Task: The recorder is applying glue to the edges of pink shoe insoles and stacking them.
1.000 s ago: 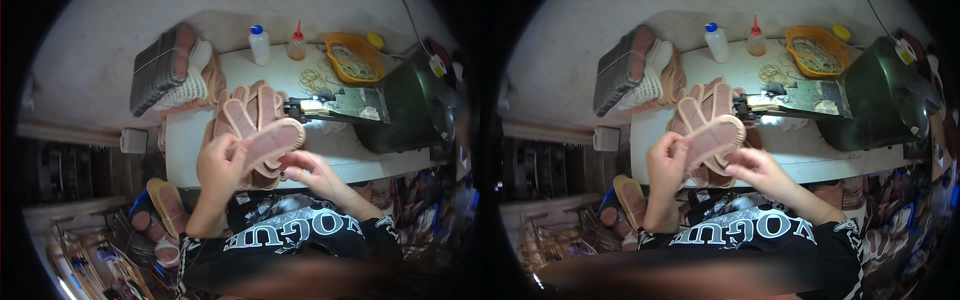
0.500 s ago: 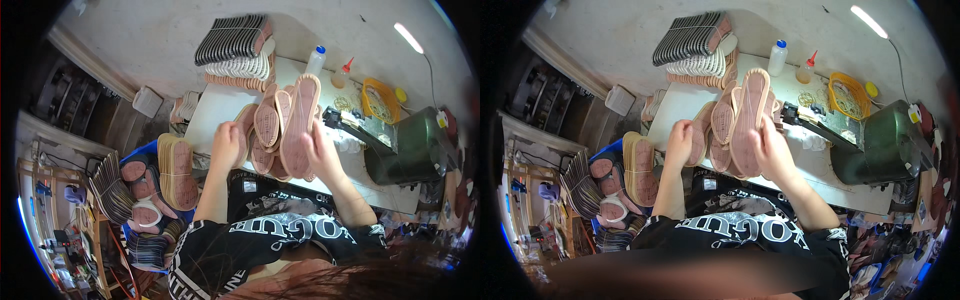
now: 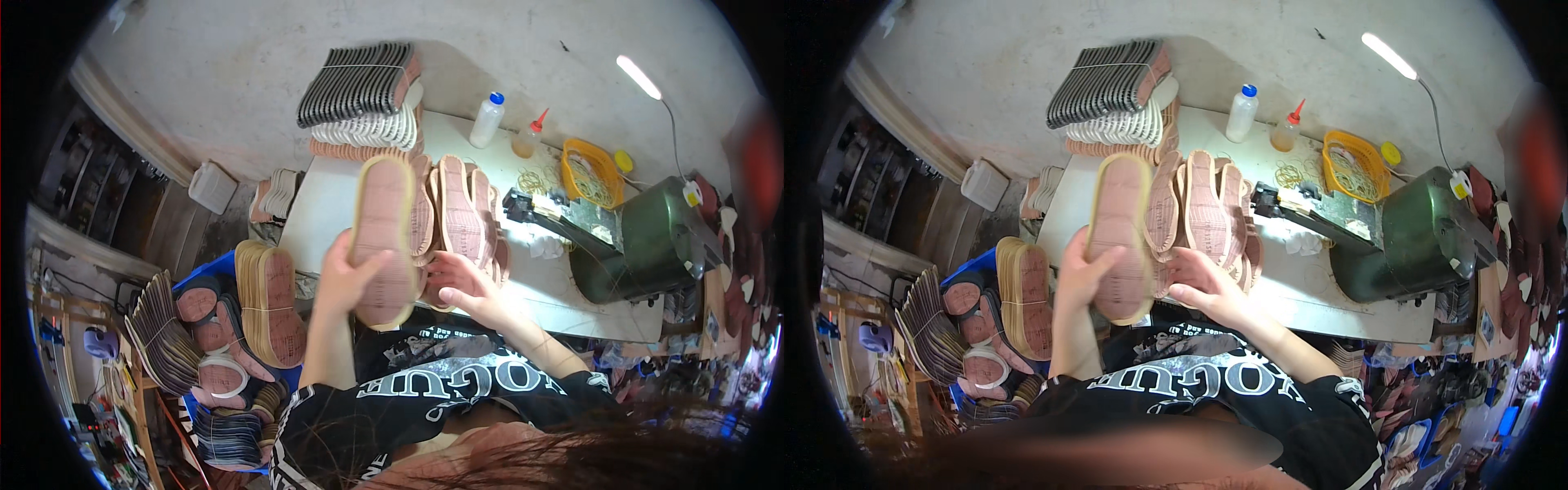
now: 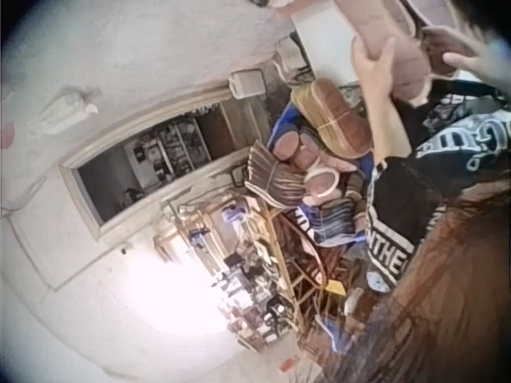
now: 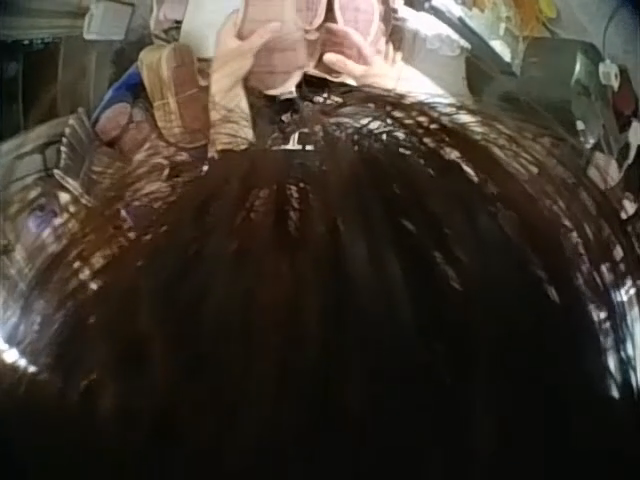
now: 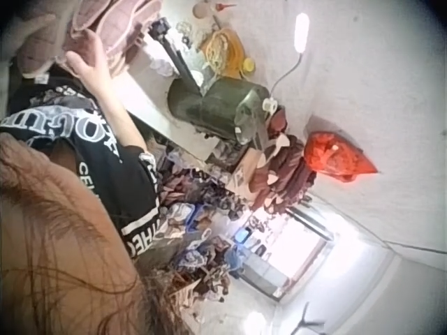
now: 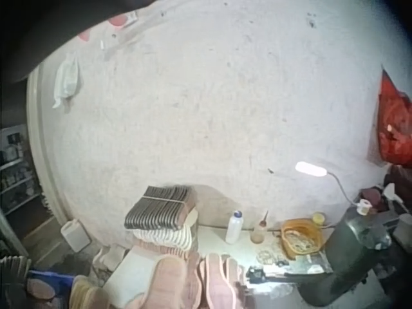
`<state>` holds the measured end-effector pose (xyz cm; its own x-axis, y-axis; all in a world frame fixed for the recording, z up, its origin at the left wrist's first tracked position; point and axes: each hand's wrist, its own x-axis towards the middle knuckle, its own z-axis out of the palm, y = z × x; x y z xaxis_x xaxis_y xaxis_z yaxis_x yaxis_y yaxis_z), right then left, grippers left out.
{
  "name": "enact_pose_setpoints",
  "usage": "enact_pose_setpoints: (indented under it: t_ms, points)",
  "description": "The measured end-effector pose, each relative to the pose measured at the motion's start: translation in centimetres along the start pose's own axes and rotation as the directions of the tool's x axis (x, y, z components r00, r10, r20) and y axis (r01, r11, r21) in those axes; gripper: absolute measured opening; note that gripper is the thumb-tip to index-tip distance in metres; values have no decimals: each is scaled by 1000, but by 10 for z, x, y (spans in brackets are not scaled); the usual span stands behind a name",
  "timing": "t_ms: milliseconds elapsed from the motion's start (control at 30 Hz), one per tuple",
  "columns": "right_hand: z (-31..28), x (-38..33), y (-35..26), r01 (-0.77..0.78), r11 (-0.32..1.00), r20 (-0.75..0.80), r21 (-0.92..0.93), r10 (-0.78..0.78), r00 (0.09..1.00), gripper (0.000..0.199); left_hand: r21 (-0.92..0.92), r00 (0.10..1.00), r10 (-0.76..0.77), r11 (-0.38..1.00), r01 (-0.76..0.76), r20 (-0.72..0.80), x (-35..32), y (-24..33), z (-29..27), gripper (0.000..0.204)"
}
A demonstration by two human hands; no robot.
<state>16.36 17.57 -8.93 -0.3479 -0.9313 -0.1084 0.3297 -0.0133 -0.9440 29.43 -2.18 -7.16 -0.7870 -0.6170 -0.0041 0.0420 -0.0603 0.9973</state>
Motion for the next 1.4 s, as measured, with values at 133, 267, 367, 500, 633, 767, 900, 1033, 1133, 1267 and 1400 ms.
enact_pose_setpoints:
  t_ms: [133, 267, 367, 500, 633, 767, 900, 1033, 1133, 1267, 1400]
  points:
    - [13, 2, -26, 279, 958, -268, -67, -287, 920, 40, -136, 978, 33, 991, -5, 204, 5, 2, 63, 44]
    - [-21, -23, -60, 140, 959, -157, -246, -182, 971, 27, -478, 979, 14, 874, 87, 203, 34, 28, 98, 38]
    - [-47, -30, -54, 165, 914, 27, 369, -188, 982, 41, -398, 899, -55, 884, 246, 434, 43, 36, 117, 35]
    - [-76, -22, -34, 5, 942, -151, 336, 49, 987, 58, -322, 835, -92, 895, 308, 543, 57, 31, 143, 40]
    - [-97, -17, -42, 66, 953, 40, 297, -82, 996, 46, -229, 813, -86, 938, 261, 576, 65, 22, 154, 35]
    - [-118, -17, -69, -106, 992, 2, 75, 106, 994, 26, -161, 870, -80, 971, 179, 486, 76, 20, 160, 30]
    - [-112, -14, -80, -36, 984, -144, -177, 10, 989, 22, 99, 895, -157, 987, 127, 418, 89, 13, 165, 45]
    - [-107, -5, -76, 82, 959, -252, -270, -153, 956, 21, 143, 935, 54, 983, -111, 352, 92, 4, 175, 67]
    - [-114, -5, -66, 2, 988, -289, -154, -47, 956, 24, -18, 943, -23, 999, 31, 331, 107, 9, 185, 59]
    - [-107, -14, -61, -13, 998, -189, 54, 23, 982, 29, -217, 935, -162, 947, 238, 317, 140, 14, 186, 39]
    - [-105, -24, -43, -7, 958, -268, 288, 88, 959, 28, -73, 892, -184, 970, 234, 413, 164, 6, 195, 37]
